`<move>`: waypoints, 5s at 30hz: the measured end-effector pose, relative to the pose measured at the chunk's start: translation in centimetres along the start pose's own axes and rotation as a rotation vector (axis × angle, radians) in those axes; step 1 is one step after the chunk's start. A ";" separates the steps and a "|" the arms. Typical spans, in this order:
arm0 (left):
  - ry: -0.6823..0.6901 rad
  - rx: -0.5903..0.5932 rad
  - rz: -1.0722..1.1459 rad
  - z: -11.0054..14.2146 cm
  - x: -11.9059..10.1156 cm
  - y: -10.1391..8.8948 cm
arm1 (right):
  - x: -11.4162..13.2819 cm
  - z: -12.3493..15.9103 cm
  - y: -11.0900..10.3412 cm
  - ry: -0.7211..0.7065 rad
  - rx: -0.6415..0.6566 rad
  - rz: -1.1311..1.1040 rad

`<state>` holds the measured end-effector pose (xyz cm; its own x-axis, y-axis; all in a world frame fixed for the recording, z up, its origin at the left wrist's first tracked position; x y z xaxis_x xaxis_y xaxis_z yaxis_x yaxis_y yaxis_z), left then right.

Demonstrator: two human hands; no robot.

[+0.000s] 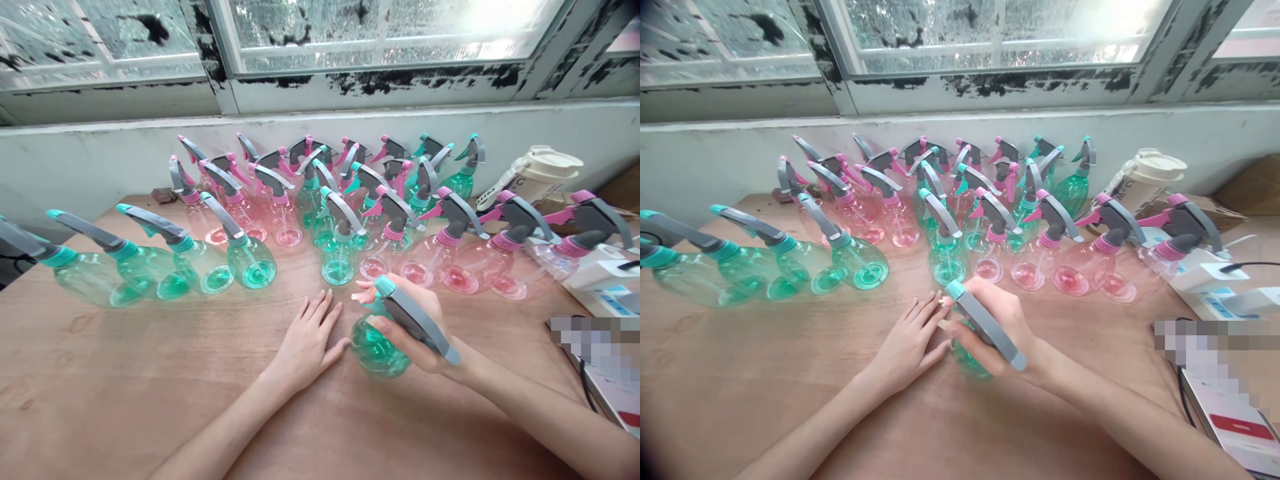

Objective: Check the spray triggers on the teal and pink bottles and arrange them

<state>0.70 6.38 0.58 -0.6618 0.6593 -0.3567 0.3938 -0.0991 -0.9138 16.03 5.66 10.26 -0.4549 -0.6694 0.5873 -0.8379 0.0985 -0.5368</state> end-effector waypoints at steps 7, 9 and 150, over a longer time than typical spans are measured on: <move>-0.019 0.000 0.025 0.0 0.1 -0.1 | -1.3 0.2 1.1 0.192 0.033 -0.096; -0.024 0.002 0.028 -0.1 0.2 -0.1 | -1.2 0.2 1.1 0.195 0.035 -0.089; -0.295 -0.595 0.228 8.9 9.6 -8.3 | 0.1 -2.9 6.7 0.129 0.116 0.254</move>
<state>-14.61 6.86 3.04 -0.6338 0.4327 -0.6412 0.7696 0.2696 -0.5788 9.53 8.39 8.51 -0.6866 -0.5342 0.4932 -0.6555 0.1612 -0.7378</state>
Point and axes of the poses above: each hand's wrist, its own z-axis away from the middle knuckle, its own y-axis out of the palm, x = y × z, the point moved 6 cm from there along -z, towards the middle knuckle, and after that the axes turned 10 degrees about z, right-handed, at the moved point
